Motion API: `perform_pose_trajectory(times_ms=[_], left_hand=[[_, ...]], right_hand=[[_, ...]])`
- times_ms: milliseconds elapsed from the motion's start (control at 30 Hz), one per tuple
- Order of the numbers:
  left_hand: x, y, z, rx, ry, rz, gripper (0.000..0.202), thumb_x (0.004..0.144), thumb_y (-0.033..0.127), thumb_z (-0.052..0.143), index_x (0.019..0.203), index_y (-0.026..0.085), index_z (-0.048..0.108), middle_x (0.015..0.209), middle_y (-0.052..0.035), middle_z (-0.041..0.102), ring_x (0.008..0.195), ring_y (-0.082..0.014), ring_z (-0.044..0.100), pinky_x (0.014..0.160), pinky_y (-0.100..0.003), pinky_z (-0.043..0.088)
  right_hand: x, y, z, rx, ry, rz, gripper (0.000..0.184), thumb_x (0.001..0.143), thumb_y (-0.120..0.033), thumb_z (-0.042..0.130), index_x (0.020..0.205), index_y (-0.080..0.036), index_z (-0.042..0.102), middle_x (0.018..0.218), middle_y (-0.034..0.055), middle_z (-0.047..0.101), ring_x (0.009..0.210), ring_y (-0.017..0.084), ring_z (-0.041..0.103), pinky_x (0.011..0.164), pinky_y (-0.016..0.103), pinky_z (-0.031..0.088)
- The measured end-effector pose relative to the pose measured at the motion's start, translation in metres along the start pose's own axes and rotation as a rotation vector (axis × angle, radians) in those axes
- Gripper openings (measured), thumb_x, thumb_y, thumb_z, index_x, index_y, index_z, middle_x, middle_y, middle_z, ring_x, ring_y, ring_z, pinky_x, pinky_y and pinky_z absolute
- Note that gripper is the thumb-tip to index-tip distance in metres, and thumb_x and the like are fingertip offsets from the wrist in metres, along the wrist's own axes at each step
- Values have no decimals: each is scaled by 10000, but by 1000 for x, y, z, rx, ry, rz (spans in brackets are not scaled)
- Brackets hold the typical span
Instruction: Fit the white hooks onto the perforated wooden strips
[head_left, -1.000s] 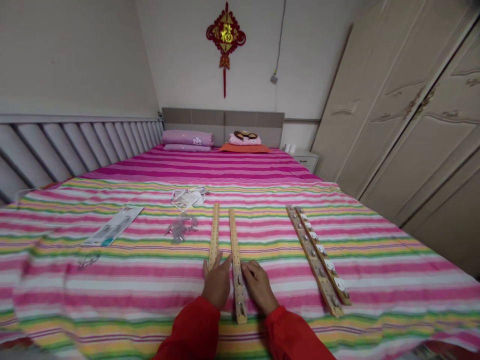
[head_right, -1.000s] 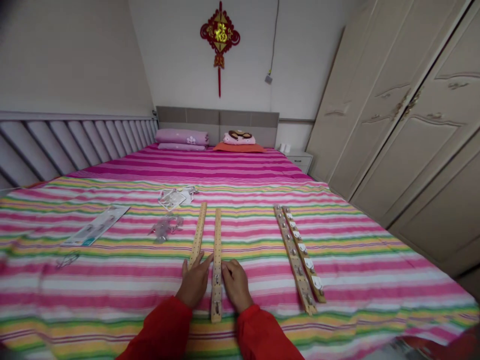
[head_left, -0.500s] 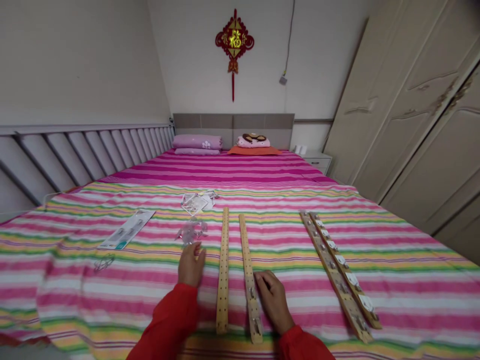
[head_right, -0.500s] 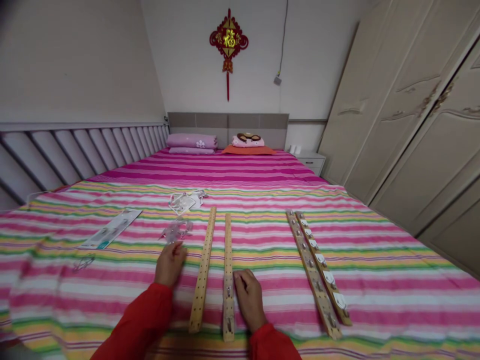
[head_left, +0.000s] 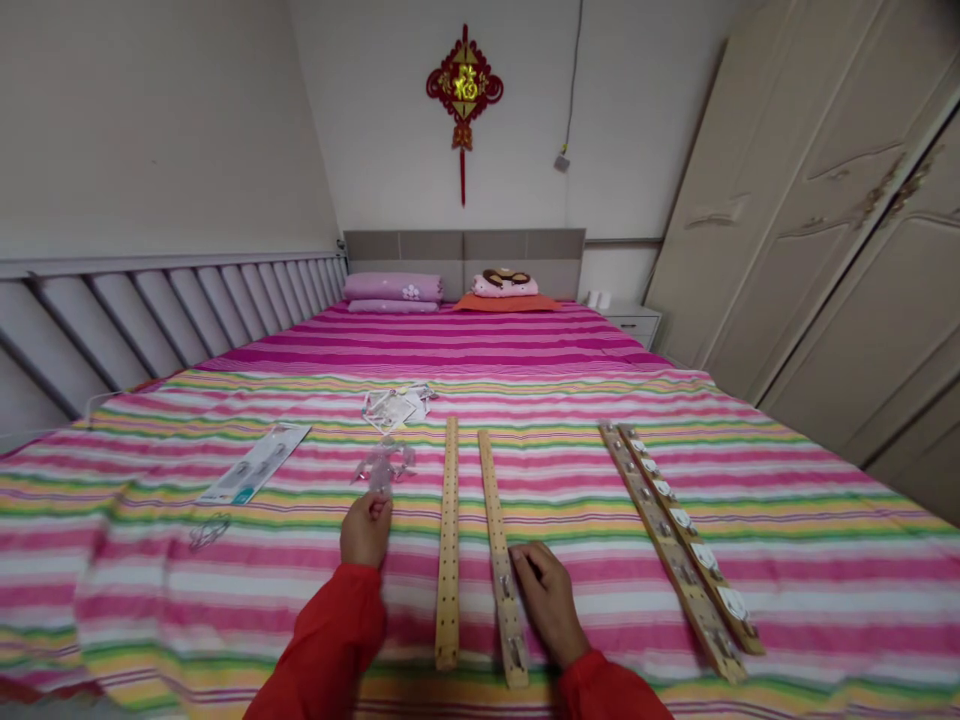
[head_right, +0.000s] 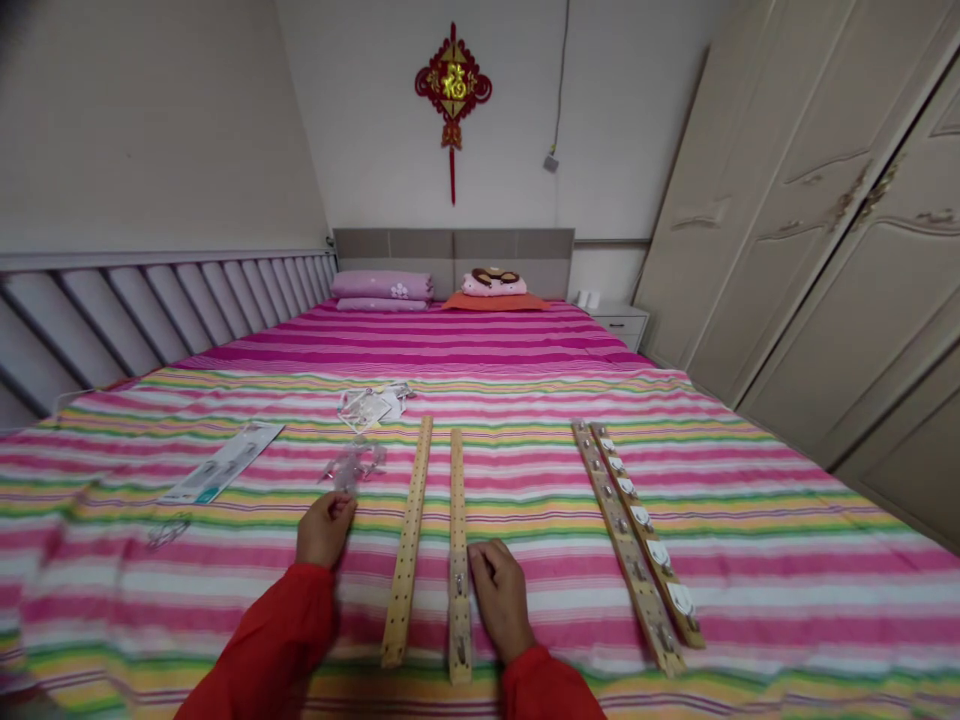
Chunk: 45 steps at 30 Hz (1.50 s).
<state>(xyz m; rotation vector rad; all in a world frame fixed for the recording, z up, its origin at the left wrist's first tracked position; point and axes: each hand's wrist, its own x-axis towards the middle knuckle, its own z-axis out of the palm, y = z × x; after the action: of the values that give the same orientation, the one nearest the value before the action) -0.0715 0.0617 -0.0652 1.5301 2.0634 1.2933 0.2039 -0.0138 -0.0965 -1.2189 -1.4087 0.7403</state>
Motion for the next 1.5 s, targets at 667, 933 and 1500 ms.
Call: perform_pose_trajectory(times_ms=[667, 933, 1500], left_hand=[[-112, 90, -35, -1287, -634, -804, 139, 671, 33, 707, 740, 118, 623, 676, -7, 631, 557, -50, 576, 542, -133, 486], [-131, 110, -22, -1367, -607, -908, 88, 812, 53, 558, 804, 119, 617, 671, -3, 614, 535, -56, 580, 485, -154, 488], [-156, 118, -11, -1257, -742, -782, 145, 639, 107, 752, 723, 138, 637, 671, 15, 632, 568, -51, 576, 537, -139, 465]], right_hand=[[-10, -24, -7, 425, 10, 238, 350, 645, -485, 735, 779, -163, 698, 675, 34, 657, 628, 175, 575, 608, 297, 462], [-40, -71, 9, 406, -82, 145, 347, 572, -341, 810, 837, -203, 633, 686, -34, 561, 507, 88, 424, 461, 212, 358], [-38, -70, -2, 592, -14, 292, 336, 667, -493, 709, 722, -188, 582, 575, -33, 558, 486, 107, 481, 480, 228, 378]])
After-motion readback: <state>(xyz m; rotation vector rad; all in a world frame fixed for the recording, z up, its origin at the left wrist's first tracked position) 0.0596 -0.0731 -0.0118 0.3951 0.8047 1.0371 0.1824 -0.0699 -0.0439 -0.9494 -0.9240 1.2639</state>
